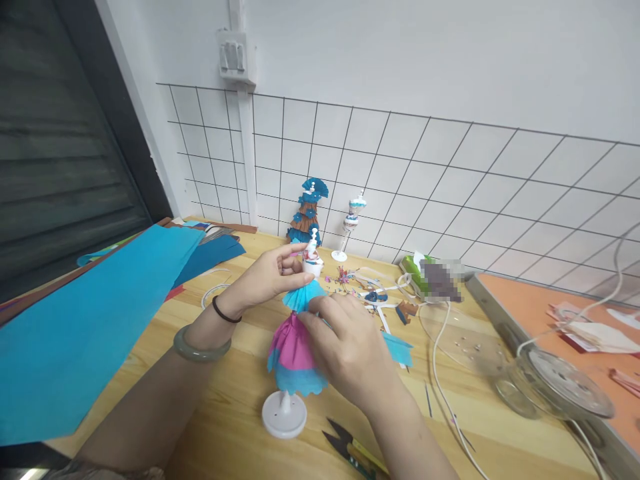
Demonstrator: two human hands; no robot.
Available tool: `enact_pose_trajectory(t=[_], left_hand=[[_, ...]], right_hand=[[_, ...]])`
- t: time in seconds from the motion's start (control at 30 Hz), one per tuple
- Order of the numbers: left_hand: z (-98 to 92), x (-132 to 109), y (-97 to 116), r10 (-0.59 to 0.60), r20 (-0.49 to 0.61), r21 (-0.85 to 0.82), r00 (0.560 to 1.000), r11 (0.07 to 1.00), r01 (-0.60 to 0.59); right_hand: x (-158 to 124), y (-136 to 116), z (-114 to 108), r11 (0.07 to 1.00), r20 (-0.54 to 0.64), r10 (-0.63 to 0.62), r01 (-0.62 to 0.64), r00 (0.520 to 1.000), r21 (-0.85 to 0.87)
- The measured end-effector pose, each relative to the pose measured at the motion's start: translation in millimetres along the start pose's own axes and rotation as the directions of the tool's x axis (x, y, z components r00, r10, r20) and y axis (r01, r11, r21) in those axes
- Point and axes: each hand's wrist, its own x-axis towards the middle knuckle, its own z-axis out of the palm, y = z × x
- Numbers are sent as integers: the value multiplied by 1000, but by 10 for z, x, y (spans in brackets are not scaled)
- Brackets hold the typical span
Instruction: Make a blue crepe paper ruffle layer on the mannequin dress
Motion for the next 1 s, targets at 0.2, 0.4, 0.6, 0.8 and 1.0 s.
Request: enact_pose_trajectory(t=[0.2, 0.4, 0.6, 0.8, 1.0], left_hand=[[4, -42, 82, 19, 62, -16, 998, 1000, -18], [-2, -69, 92, 90, 194, 55, 977, 993, -102], [-28, -52, 51, 150, 282, 97, 948, 978, -183], [4, -49, 32, 74, 328, 77, 942, 991, -105], [24, -38, -18, 61, 300, 66, 952, 994, -84]], right_hand=[[-23, 23, -130, 895, -73, 298, -252, 952, 368], [-83, 217, -108, 605, 241, 626, -657, 742, 449], [-86, 261, -65, 535, 419, 559, -698, 715, 477], [-51, 216, -66, 514, 426, 599, -734, 678, 444], [-45, 191, -64, 487, 413, 642, -760, 646, 431]])
